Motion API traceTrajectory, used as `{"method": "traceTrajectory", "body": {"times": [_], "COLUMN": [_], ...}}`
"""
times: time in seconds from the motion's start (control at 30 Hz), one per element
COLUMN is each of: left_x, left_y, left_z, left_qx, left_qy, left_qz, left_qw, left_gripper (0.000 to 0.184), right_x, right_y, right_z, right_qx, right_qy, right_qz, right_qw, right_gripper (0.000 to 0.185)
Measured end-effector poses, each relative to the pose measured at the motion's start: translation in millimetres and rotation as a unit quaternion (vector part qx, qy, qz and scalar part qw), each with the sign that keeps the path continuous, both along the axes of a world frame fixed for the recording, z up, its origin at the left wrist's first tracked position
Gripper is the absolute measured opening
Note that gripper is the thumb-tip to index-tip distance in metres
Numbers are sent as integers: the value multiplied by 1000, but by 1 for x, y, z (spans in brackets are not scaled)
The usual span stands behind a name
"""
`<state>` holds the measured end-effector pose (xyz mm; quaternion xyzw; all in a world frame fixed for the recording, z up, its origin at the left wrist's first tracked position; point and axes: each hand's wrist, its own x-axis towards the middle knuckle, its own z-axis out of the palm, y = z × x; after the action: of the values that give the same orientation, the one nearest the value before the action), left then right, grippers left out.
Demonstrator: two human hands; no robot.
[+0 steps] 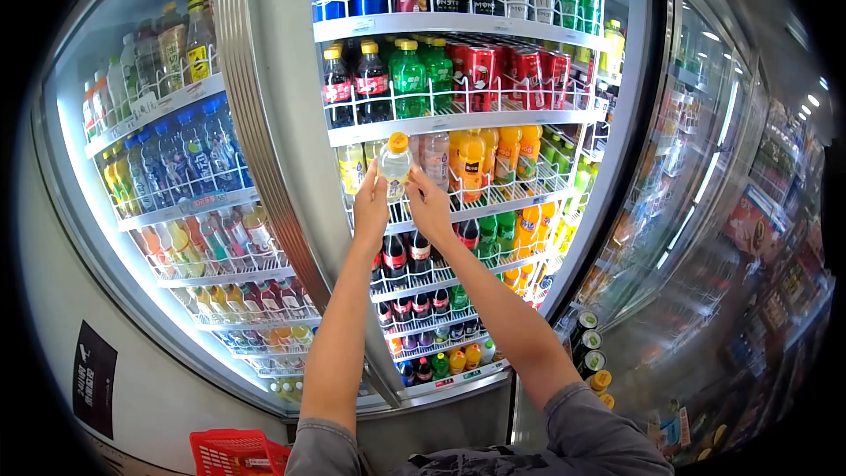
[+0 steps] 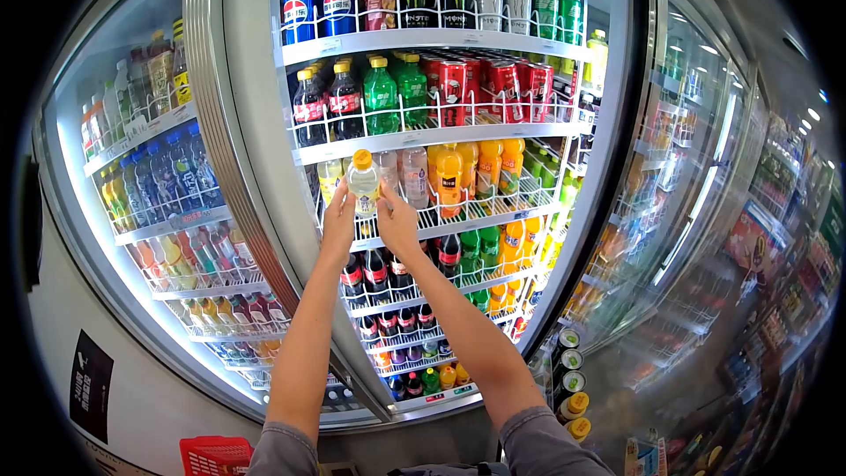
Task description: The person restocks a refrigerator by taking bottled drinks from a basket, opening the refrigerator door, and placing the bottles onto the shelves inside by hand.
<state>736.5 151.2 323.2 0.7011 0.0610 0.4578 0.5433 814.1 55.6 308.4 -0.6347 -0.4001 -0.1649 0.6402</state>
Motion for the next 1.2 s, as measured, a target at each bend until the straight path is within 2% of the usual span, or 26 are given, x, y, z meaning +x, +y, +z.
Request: {"method": "traceTrajectory", "body": {"times": [0.03, 0.07, 0.2, 0.37, 0.4, 0.43, 0.47, 0.5, 0.53, 0.57, 0.6, 0.63, 0.67, 0.7, 0.77, 0.83, 0.9, 1.0, 1.03, 1.07, 1.1, 1.17, 1.2], "left_x": [6, 10, 3, 42, 58, 61, 66, 61, 66, 69, 74, 79, 83, 85, 62, 44, 34, 35, 39, 41, 39, 36, 6], "left_y": [4, 7, 8, 43, 57, 61, 62, 54, 48, 44, 47, 49, 49, 48, 37, 27, 25, 29, 30, 29, 26, 17, -2], "left_z": [0, -3, 2, -44, -62, -67, -72, -65, -66, -69, -71, -74, -80, -82, -63, -44, -34, -42, -50, -60, -69, -80, -59], "left_qx": [7, 6, -81, -59, -32, -6, 18, -32, -9, 13, -45, -49, -107, -163, -159, -120, -146, -170, -167, -103, -103, -65, -47], "left_qy": [-21, -23, 22, 11, 36, 59, 105, 130, 116, 105, 73, 72, 26, -20, 9, 124, 128, 113, 94, 92, 94, 46, 79], "left_qz": [19, 19, -21, 7, 45, 85, 139, 126, 182, 235, 172, 173, 138, 102, 82, 55, 23, -15, -21, 21, 19, 26, 25], "left_qw": [1000, 1000, 996, 998, 998, 995, 985, 983, 976, 966, 981, 981, 984, 981, 984, 983, 981, 979, 981, 990, 990, 996, 995], "left_gripper": [47, 47, 50, 51, 51, 51, 52, 52, 50, 49, 46, 46, 46, 45, 46, 51, 54, 61, 64, 61, 61, 57, 54], "right_x": [4, 10, 26, 38, 37, 41, 43, 47, 50, 51, 51, 54, 58, 57, 54, 68, 76, 29, 33, 35, 41, 37, 13], "right_y": [4, 4, 20, 29, 31, 35, 41, 52, 58, 63, 65, 66, 66, 66, 68, 77, 82, 47, 49, 50, 54, 52, 37], "right_z": [2, 3, -3, -15, -15, -21, -29, -39, -43, -50, -55, -57, -60, -61, -60, -68, -72, -23, -29, -37, -52, -72, -67], "right_qx": [26, -4, 22, -89, -167, -166, -138, -108, -82, -83, -69, -55, -68, -69, -30, -70, -111, -183, -183, -144, -104, -50, -37], "right_qy": [-28, -2, -60, -53, -26, -29, -17, -6, 44, 43, 58, 72, 88, 89, 165, 141, 114, 226, 226, 126, 27, -55, 34], "right_qz": [-5, 0, 28, 18, -11, -9, -11, -10, 43, 47, 57, 67, 113, 112, 186, 174, 163, 191, 190, 141, 89, 57, 77], "right_qw": [999, 1000, 998, 994, 986, 986, 990, 994, 995, 995, 994, 994, 987, 987, 968, 972, 974, 938, 938, 971, 990, 996, 996], "right_gripper": [42, 43, 43, 37, 37, 37, 38, 39, 53, 53, 58, 63, 68, 68, 71, 74, 76, 79, 79, 78, 77, 72, 68]}}
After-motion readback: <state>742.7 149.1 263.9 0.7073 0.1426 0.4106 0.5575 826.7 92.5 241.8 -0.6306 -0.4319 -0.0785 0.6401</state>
